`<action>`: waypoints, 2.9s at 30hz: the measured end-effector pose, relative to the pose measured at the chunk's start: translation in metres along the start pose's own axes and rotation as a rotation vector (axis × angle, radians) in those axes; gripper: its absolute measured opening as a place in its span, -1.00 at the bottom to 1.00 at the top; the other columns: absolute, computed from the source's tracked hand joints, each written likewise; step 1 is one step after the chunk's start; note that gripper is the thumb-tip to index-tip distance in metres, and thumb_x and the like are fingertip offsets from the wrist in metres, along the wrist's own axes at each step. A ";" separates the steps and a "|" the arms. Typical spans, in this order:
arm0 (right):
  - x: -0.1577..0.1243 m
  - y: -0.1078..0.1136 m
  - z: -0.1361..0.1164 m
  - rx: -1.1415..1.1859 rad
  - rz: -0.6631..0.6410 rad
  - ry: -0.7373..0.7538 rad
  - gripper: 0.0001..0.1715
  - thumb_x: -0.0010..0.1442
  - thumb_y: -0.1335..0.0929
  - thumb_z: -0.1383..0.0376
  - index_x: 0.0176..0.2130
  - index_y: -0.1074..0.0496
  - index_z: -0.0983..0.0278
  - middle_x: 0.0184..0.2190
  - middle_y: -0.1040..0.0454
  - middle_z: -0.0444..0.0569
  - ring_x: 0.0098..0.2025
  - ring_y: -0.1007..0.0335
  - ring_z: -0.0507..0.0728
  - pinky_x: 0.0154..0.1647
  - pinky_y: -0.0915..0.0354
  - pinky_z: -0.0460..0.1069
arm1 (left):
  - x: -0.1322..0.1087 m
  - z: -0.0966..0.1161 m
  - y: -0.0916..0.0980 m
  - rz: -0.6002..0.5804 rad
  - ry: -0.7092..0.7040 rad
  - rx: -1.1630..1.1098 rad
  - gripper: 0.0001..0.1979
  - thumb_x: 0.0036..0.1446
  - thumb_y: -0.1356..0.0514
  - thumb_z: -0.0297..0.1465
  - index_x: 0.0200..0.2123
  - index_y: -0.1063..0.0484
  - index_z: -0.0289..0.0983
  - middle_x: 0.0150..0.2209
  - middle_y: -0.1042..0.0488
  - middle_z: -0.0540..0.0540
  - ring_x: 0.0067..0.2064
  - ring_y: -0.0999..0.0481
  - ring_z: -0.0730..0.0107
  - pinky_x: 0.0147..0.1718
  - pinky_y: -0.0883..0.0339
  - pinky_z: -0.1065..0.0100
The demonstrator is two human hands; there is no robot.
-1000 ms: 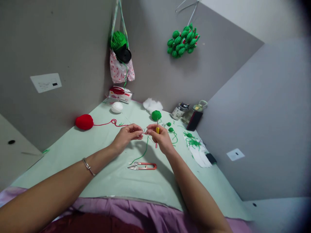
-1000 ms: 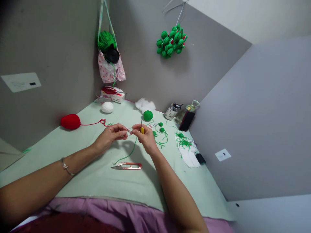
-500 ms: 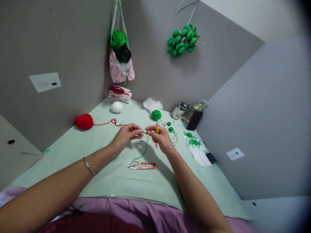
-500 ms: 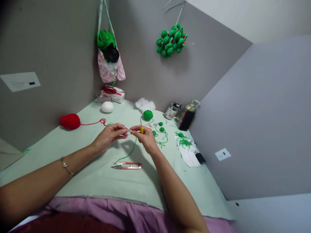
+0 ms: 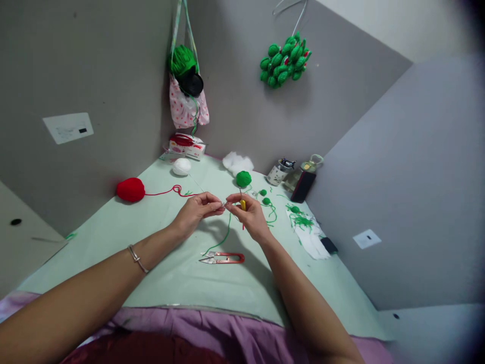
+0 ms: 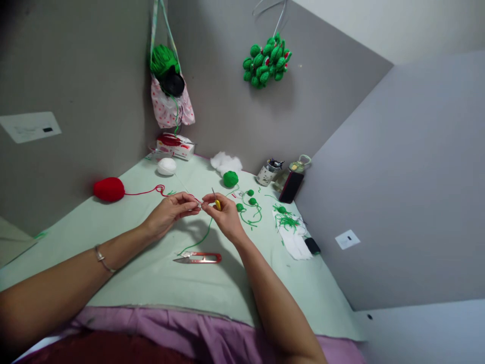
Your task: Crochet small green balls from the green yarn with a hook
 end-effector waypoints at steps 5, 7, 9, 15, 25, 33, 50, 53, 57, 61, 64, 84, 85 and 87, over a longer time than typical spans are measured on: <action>0.002 0.002 0.004 0.010 0.028 -0.019 -0.59 0.02 -0.54 -0.02 -0.34 -0.48 0.21 -0.55 -0.28 -0.20 -0.53 -0.01 -0.01 -0.52 0.05 -0.03 | 0.000 0.002 0.000 0.002 -0.001 0.016 -0.71 -0.09 -0.54 -0.25 -0.40 -0.56 -0.27 -0.33 -0.62 -0.05 -0.24 -0.64 0.28 0.03 -0.51 0.10; 0.001 0.004 0.002 -0.001 0.057 -0.002 -0.63 0.03 -0.54 0.00 -0.36 -0.47 0.21 -0.56 -0.25 -0.21 -0.53 0.03 -0.01 -0.52 0.07 -0.03 | -0.001 0.002 -0.001 0.000 0.001 0.032 -0.71 -0.08 -0.53 -0.25 -0.41 -0.56 -0.27 -0.34 -0.61 -0.05 -0.26 -0.64 0.29 -0.01 -0.52 0.11; -0.002 0.005 -0.001 -0.017 0.078 0.020 -0.68 0.05 -0.53 0.05 -0.37 -0.47 0.20 -0.56 -0.24 -0.21 -0.53 0.05 -0.01 -0.51 0.08 -0.02 | -0.001 0.003 -0.001 -0.001 -0.005 0.050 -0.70 -0.08 -0.52 -0.23 -0.41 -0.55 -0.27 -0.36 -0.60 -0.04 -0.28 -0.63 0.28 -0.05 -0.53 0.11; -0.003 0.002 -0.005 -0.012 0.072 0.035 -0.69 0.07 -0.50 0.09 -0.22 -0.50 0.19 -0.35 -0.43 -0.12 -0.49 -0.08 0.00 -0.51 0.00 -0.03 | -0.003 0.012 0.001 0.044 -0.114 0.108 -0.72 -0.09 -0.52 -0.25 -0.40 -0.54 -0.25 -0.37 -0.59 -0.02 -0.28 -0.61 0.30 -0.06 -0.50 0.16; -0.001 -0.004 0.001 -0.012 -0.021 0.000 -0.74 0.06 -0.52 0.11 -0.38 -0.53 0.23 -0.62 -0.21 -0.24 -0.55 0.02 -0.03 -0.51 0.06 -0.03 | -0.010 0.025 -0.005 0.057 -0.216 0.207 -0.80 -0.08 -0.48 -0.31 -0.47 -0.54 -0.24 -0.41 -0.58 -0.02 -0.34 -0.53 0.33 -0.20 -0.43 0.25; -0.004 -0.006 -0.001 -0.029 0.000 0.052 -0.75 0.10 -0.51 0.12 -0.35 -0.55 0.25 -0.62 -0.21 -0.26 -0.54 0.04 -0.03 -0.50 0.06 -0.04 | -0.006 0.021 -0.002 0.057 -0.163 0.185 -0.71 -0.02 -0.46 -0.18 -0.40 -0.52 -0.25 -0.43 -0.57 0.00 -0.35 -0.60 0.31 -0.18 -0.54 0.18; -0.003 -0.009 0.003 0.071 -0.041 -0.031 -0.72 0.04 -0.56 0.12 -0.31 -0.58 0.25 -0.50 -0.41 -0.18 -0.50 -0.11 -0.03 -0.53 0.00 -0.06 | -0.004 0.011 0.001 0.054 -0.086 0.106 -0.67 -0.01 -0.47 -0.14 -0.40 -0.53 -0.27 -0.45 -0.55 0.00 -0.35 -0.57 0.35 -0.17 -0.55 0.20; -0.002 -0.007 0.006 0.094 -0.022 -0.040 -0.72 0.04 -0.56 0.13 -0.28 -0.57 0.24 -0.46 -0.42 -0.18 -0.52 -0.08 -0.06 -0.55 0.02 -0.07 | -0.003 0.010 0.002 0.054 -0.065 0.076 -0.67 -0.03 -0.49 -0.16 -0.39 -0.53 -0.27 -0.42 -0.55 0.01 -0.33 -0.58 0.37 -0.15 -0.54 0.22; -0.001 -0.003 0.012 0.147 0.006 -0.060 -0.71 0.04 -0.55 0.17 -0.23 -0.56 0.22 -0.43 -0.42 -0.21 -0.57 -0.02 -0.10 -0.59 0.08 -0.07 | -0.002 0.008 0.002 0.045 -0.040 0.041 -0.67 -0.05 -0.50 -0.19 -0.37 -0.53 -0.26 -0.38 -0.56 0.01 -0.31 -0.59 0.37 -0.12 -0.53 0.22; 0.001 -0.002 0.016 0.229 0.017 -0.093 -0.67 0.01 -0.56 0.18 -0.22 -0.55 0.22 -0.47 -0.38 -0.25 -0.61 0.07 -0.12 -0.60 0.15 -0.07 | -0.002 0.007 0.001 0.028 -0.023 0.028 -0.69 -0.06 -0.51 -0.22 -0.37 -0.53 -0.26 -0.38 -0.55 0.01 -0.29 -0.59 0.36 -0.09 -0.52 0.21; 0.001 -0.002 0.017 0.288 0.017 -0.124 -0.68 -0.02 -0.55 0.20 -0.24 -0.54 0.23 -0.54 -0.32 -0.28 -0.62 0.13 -0.12 -0.60 0.18 -0.07 | -0.002 0.007 0.000 0.015 -0.017 0.029 -0.70 -0.07 -0.52 -0.25 -0.37 -0.54 -0.27 -0.36 -0.56 0.00 -0.29 -0.58 0.37 -0.08 -0.51 0.21; 0.002 -0.005 0.023 0.298 -0.005 -0.158 -0.66 -0.04 -0.58 0.16 -0.27 -0.60 0.27 -0.59 -0.33 -0.27 -0.61 0.14 -0.11 -0.58 0.18 -0.06 | -0.006 0.004 -0.009 -0.056 0.041 0.063 -0.70 -0.03 -0.50 -0.20 -0.35 -0.55 -0.25 -0.34 -0.55 -0.01 -0.28 -0.59 0.33 -0.13 -0.53 0.20; 0.002 -0.004 0.024 0.284 -0.003 -0.153 -0.66 -0.04 -0.58 0.16 -0.28 -0.60 0.27 -0.58 -0.34 -0.26 -0.60 0.12 -0.11 -0.58 0.17 -0.06 | -0.006 0.004 -0.009 -0.056 0.044 0.063 -0.70 -0.03 -0.50 -0.20 -0.35 -0.55 -0.25 -0.34 -0.55 -0.02 -0.28 -0.58 0.33 -0.14 -0.54 0.20; 0.002 -0.003 0.025 0.257 0.006 -0.141 -0.67 -0.04 -0.59 0.16 -0.29 -0.60 0.27 -0.57 -0.34 -0.26 -0.60 0.08 -0.10 -0.58 0.15 -0.06 | -0.006 0.003 -0.009 -0.056 0.047 0.063 -0.70 -0.03 -0.50 -0.20 -0.36 -0.54 -0.26 -0.34 -0.55 -0.02 -0.29 -0.58 0.34 -0.15 -0.54 0.21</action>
Point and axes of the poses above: each hand's wrist, its own x-axis towards the middle knuckle, its own y-axis out of the back of the hand, z = x × y, the point moved 9 cm from there along x, towards the middle knuckle
